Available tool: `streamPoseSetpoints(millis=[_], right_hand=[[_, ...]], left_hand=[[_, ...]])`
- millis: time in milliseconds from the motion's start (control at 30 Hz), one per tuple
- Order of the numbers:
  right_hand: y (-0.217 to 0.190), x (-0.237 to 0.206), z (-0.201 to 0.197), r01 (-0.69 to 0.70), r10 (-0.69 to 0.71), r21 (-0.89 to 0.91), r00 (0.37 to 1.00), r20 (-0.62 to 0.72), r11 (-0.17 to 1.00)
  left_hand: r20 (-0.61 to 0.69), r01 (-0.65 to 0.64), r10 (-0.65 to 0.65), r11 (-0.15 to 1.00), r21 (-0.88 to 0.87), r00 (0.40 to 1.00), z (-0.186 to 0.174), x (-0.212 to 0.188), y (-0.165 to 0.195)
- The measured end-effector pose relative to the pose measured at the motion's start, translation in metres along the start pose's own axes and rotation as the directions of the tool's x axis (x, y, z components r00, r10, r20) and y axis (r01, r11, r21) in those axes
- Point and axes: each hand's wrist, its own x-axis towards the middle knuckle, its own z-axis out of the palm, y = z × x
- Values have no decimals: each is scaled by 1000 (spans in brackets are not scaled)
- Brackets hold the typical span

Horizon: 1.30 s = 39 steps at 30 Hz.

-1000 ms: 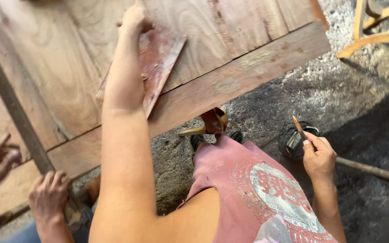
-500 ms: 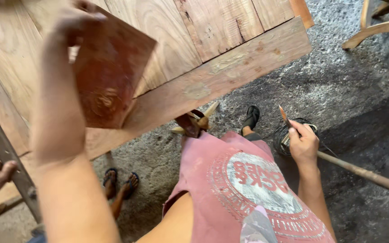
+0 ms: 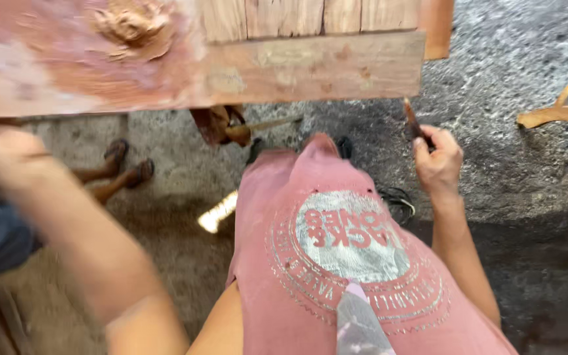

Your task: The person crouches to handle a plastic jug and a blue cloth, then carries a small board with wood filler to a wooden furniture frame. They hold the board in one hand and use a small putty knife to scoop filler and spread it over gaps and damaged spots on the wooden table surface, working along the planks.

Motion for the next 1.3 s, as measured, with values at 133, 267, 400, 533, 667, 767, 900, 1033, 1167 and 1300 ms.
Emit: streamPoseSetpoints(millis=[133,267,400,533,667,767,900,1033,1167,1300], right_hand=[[4,26,9,211,-206,-71,976,71,975],[-9,36,32,268,-261,-105,962,77,958],[-24,45,46,257,-256,-213,966,34,943],[-28,53,68,303,-329,-386,944,-3,871],[-26,53,85,308,-352,-411,936,-32,858],[-24,51,81,335,-351,-396,936,36,855],[-20,55,71,221,-211,-287,975,65,932],[-12,55,83,271,-305,-333,951,-51,903],[0,58,91,256,-264,-289,965,12,922],[6,66,86,295,-332,-331,941,-63,897]], left_hand=[[-140,214,-231,969,-126,963,-78,-96,-79],[-76,650,-674,731,-207,734,-146,-176,-138],[325,773,-734,634,14,597,-174,-236,-152],[403,836,-762,548,-15,506,-161,-275,-152],[480,882,-758,465,-77,442,-147,-283,-141],[503,872,-733,481,-92,457,-145,-272,-127],[538,802,-655,593,-71,531,-149,-257,-106],[502,768,-629,630,-118,594,-158,-252,-89],[454,748,-628,648,-145,632,-167,-258,-79],[425,652,-543,740,-165,724,-165,-270,-73]])
